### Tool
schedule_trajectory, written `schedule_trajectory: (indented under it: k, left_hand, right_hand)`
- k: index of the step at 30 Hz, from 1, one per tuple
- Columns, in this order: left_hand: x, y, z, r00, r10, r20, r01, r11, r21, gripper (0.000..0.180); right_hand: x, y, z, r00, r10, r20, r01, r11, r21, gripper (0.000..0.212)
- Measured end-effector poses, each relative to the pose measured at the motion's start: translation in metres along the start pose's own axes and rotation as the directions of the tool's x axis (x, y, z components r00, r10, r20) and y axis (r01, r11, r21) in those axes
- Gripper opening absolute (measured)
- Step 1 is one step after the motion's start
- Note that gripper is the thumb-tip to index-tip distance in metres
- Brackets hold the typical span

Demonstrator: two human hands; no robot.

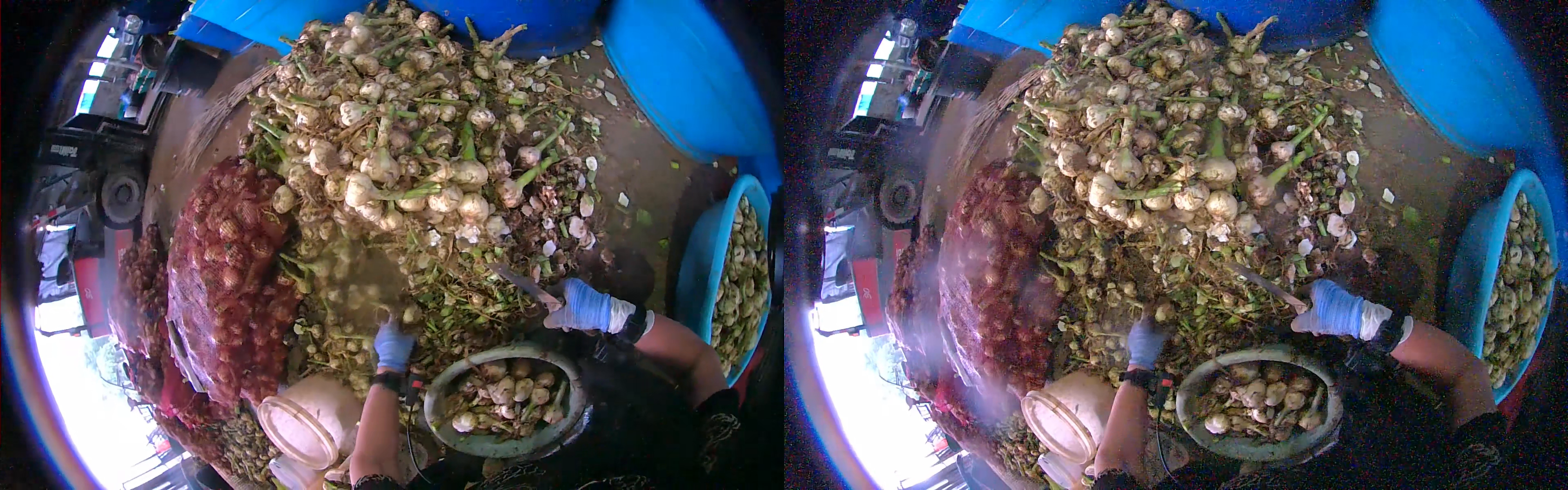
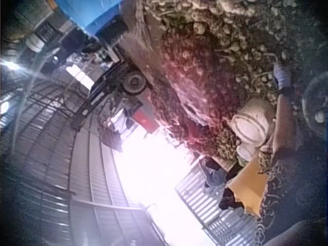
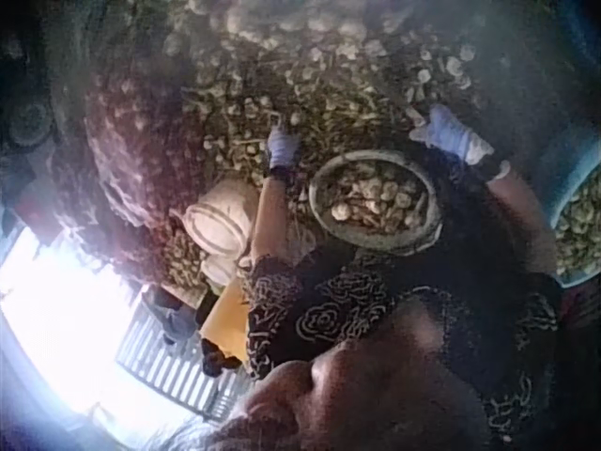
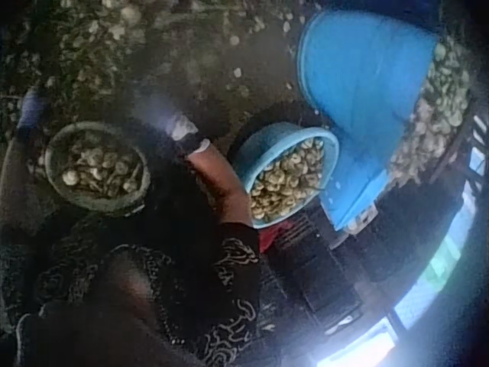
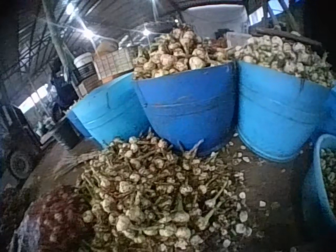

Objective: The person processes garlic by picking up bulbs from a pile, trimming the roots and stems with a cleaver, and dropping them into a bucket.

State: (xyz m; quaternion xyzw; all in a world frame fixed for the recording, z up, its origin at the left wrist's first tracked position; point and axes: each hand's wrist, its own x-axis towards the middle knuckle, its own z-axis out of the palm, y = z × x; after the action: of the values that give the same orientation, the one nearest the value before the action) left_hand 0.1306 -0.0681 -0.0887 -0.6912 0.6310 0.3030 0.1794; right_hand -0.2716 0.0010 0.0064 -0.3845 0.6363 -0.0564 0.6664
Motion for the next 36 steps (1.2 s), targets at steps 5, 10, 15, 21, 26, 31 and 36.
schedule_trajectory:
  k: [5, 10, 15, 21, 26, 31, 36]
  left_hand:
    - [0.004, 0.018, -0.012, 0.802, 0.470, -0.367, -0.265, 0.833, 0.486, 0.072]
    - [-0.003, 0.046, -0.033, 0.983, 0.161, -0.088, -0.153, 0.985, 0.083, 0.064]
    - [-0.045, 0.087, -0.039, 0.931, 0.303, -0.203, -0.308, 0.354, -0.883, 0.065]
    - [-0.101, 0.160, -0.072, 0.408, 0.906, 0.117, 0.913, -0.402, -0.071, 0.075]
    - [-0.111, 0.161, -0.044, 0.503, 0.849, 0.163, 0.861, -0.509, -0.004, 0.079]
    - [-0.115, 0.173, -0.043, 0.479, 0.872, 0.103, 0.878, -0.478, -0.035, 0.079]
    - [-0.123, 0.175, -0.039, 0.509, 0.833, 0.218, 0.859, -0.478, -0.181, 0.063]
  right_hand:
    - [0.009, 0.017, 0.008, 0.996, -0.083, -0.031, 0.081, 0.994, -0.079, 0.037]
    - [-0.003, 0.006, 0.007, 0.931, -0.346, -0.113, 0.292, 0.895, -0.337, 0.037]
    - [-0.026, -0.045, 0.009, 0.829, -0.558, -0.025, 0.433, 0.671, -0.602, 0.027]
    - [-0.045, -0.074, 0.009, 0.754, -0.652, 0.083, 0.541, 0.545, -0.640, 0.034]
    - [-0.050, -0.071, 0.009, 0.764, -0.622, 0.173, 0.556, 0.499, -0.665, 0.036]
    - [-0.054, -0.065, 0.006, 0.793, -0.578, 0.191, 0.538, 0.517, -0.666, 0.040]
    - [-0.054, -0.058, 0.004, 0.809, -0.568, 0.152, 0.504, 0.536, -0.678, 0.043]
